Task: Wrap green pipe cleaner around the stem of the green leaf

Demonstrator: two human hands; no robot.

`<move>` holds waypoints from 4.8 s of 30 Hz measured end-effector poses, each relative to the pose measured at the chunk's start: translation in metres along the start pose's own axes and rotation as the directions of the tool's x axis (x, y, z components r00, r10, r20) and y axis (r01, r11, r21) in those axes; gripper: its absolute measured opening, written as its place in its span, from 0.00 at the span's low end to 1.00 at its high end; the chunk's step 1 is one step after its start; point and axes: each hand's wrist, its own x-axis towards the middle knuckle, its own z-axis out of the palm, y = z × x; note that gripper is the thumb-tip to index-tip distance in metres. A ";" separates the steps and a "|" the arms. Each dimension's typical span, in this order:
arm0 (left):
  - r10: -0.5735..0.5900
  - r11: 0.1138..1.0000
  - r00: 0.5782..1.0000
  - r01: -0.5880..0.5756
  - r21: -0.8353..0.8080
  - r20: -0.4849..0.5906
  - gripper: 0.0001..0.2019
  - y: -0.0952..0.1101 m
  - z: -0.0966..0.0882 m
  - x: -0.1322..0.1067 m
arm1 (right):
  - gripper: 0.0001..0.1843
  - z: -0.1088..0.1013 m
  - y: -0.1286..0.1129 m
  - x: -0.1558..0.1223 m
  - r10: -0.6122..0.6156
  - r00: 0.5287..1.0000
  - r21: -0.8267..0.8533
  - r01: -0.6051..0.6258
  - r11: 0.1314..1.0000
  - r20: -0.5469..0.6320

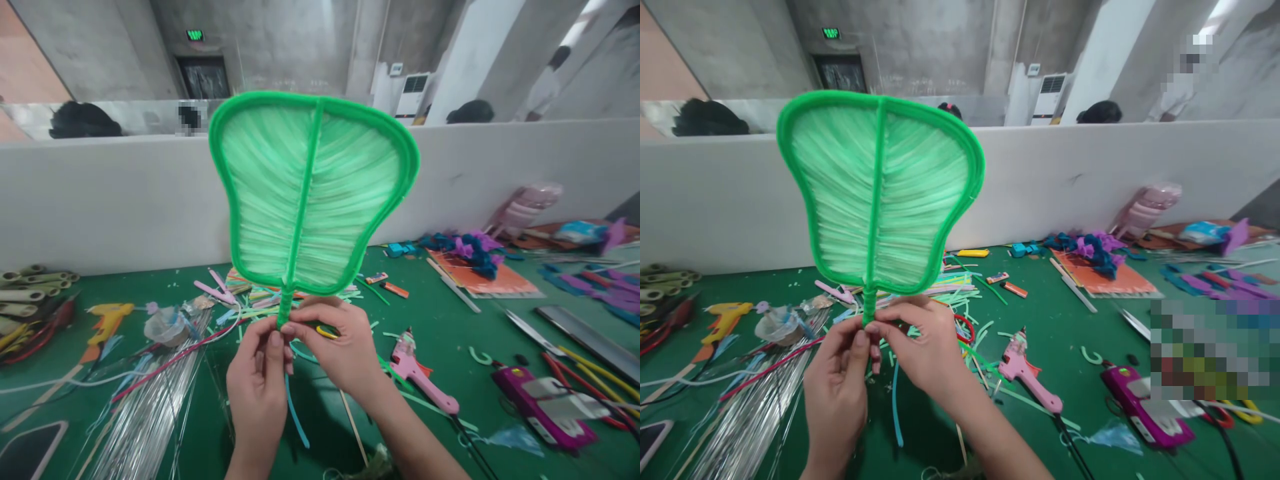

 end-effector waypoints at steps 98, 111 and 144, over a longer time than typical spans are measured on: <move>-0.035 0.909 0.999 0.023 0.416 0.020 0.11 0.000 -0.010 0.010 | 0.07 0.006 0.005 0.007 0.307 0.951 0.053 -0.309 0.950 0.033; -0.250 0.962 0.880 0.272 0.002 0.403 0.15 0.005 -0.025 0.014 | 0.12 -0.007 0.012 0.008 0.261 0.897 0.378 -0.394 0.838 0.357; 0.221 0.774 0.961 -0.275 0.570 0.164 0.10 0.001 -0.022 0.012 | 0.04 0.009 0.018 0.011 0.243 0.963 0.088 -0.254 0.963 0.115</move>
